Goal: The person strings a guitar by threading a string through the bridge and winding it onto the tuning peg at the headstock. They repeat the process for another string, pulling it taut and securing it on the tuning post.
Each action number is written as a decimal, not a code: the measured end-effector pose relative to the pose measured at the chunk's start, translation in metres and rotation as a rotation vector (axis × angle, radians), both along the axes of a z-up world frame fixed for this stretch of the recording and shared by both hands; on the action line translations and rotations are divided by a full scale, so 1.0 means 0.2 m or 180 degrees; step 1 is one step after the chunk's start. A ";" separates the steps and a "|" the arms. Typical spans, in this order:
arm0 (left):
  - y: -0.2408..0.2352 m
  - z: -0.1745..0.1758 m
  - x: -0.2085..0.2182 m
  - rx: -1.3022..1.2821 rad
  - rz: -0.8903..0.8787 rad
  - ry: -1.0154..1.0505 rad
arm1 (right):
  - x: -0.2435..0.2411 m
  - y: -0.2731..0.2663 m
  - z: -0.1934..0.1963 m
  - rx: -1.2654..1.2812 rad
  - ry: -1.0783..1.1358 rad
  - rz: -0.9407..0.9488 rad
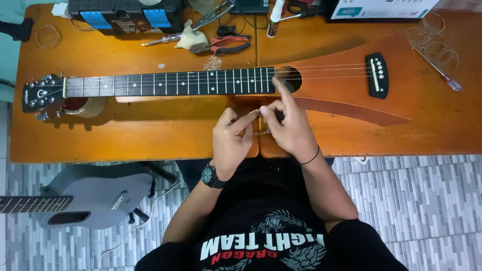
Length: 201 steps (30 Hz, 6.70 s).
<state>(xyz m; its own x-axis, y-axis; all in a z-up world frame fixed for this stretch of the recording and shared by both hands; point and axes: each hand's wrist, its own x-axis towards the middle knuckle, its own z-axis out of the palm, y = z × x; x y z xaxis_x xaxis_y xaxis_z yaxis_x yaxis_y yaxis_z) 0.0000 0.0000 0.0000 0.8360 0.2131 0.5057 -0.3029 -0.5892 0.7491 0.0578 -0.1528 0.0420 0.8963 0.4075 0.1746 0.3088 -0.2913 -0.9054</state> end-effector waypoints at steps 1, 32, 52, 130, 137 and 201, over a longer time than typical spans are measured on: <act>0.00 -0.01 0.00 -0.0001 -0.0009 -0.0004 | 0.01 0.01 0.01 -0.0001 -0.0004 -0.0009; 0.02 -0.16 0.08 -0.2141 -0.0643 0.1100 | 0.03 0.01 -0.13 -0.0398 -0.0338 -0.0394; 0.16 0.04 -0.09 -0.2878 -0.0884 0.0709 | -0.02 -0.02 -0.02 -0.0047 -0.1290 -0.0075; 0.18 0.01 -0.07 -0.3300 -0.2828 0.0427 | -0.15 0.16 -0.34 0.3317 0.0897 0.0390; 0.13 -0.01 -0.04 -0.3617 -0.2527 0.0535 | -0.12 0.14 -0.23 0.2287 0.0151 -0.0264; 0.55 0.33 -0.07 -0.3630 -0.0952 -0.0995 | 0.11 -0.45 -0.15 0.3126 0.0281 -0.1126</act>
<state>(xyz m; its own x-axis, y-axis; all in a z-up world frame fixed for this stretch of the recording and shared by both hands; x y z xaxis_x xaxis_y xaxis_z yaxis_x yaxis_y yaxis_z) -0.0138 0.1099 0.0664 0.8039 0.4863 0.3424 -0.5737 0.4826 0.6618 0.0798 -0.2423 0.0124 0.9624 -0.1658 0.2149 0.2706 0.5236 -0.8079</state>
